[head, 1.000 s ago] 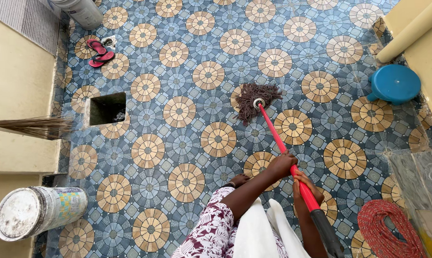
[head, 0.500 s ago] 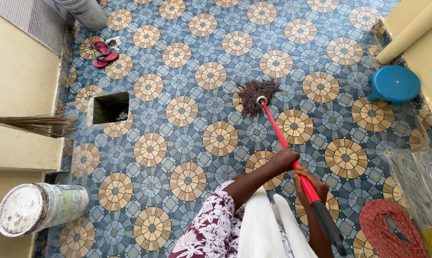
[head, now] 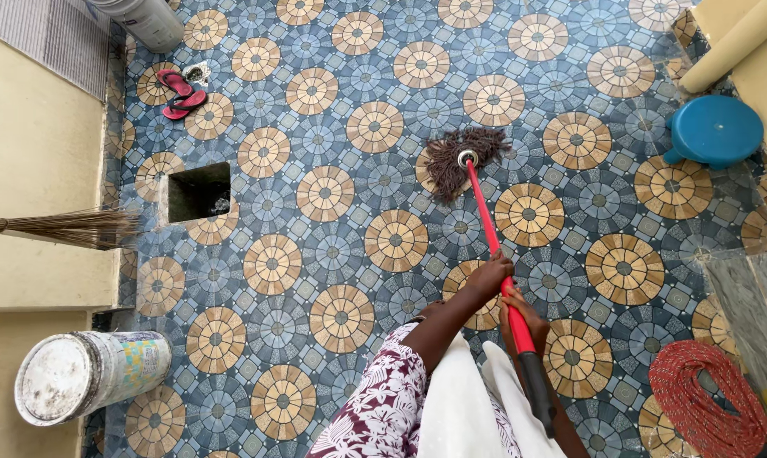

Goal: The person mops a tiled floor using a mop, moving it across the surface to clean the area.

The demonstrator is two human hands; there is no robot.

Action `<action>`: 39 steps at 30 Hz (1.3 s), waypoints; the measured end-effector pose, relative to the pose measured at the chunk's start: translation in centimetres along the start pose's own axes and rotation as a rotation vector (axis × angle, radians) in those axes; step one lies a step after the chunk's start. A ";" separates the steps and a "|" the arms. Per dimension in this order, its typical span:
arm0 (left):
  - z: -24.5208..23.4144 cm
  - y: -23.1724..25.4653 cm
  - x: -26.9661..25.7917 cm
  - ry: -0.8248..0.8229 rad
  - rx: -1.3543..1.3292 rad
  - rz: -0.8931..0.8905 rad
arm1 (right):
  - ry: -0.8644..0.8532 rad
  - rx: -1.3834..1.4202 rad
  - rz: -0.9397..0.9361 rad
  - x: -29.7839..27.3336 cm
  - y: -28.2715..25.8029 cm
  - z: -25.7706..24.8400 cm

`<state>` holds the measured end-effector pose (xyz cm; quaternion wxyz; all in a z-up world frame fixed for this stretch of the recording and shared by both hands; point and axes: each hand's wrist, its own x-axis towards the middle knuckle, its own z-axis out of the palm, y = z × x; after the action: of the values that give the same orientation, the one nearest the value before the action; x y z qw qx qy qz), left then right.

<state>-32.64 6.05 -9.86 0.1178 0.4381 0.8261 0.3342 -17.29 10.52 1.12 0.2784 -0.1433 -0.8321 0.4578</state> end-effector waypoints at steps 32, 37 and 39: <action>-2.5 -2.8 -0.5 0.057 -0.026 0.043 | -0.084 -0.043 -0.068 2.2 -2.8 1.9; -3.2 -3.6 -2.3 -0.053 0.110 0.016 | -0.228 -0.050 -0.081 0.8 -2.0 2.4; -3.5 -2.4 -2.7 -0.062 0.089 0.006 | -0.251 -0.048 -0.058 0.9 -3.2 1.3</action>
<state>-34.29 1.40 -9.10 0.1226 0.4556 0.8348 0.2840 -18.78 8.38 3.56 0.1816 -0.0672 -0.8749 0.4440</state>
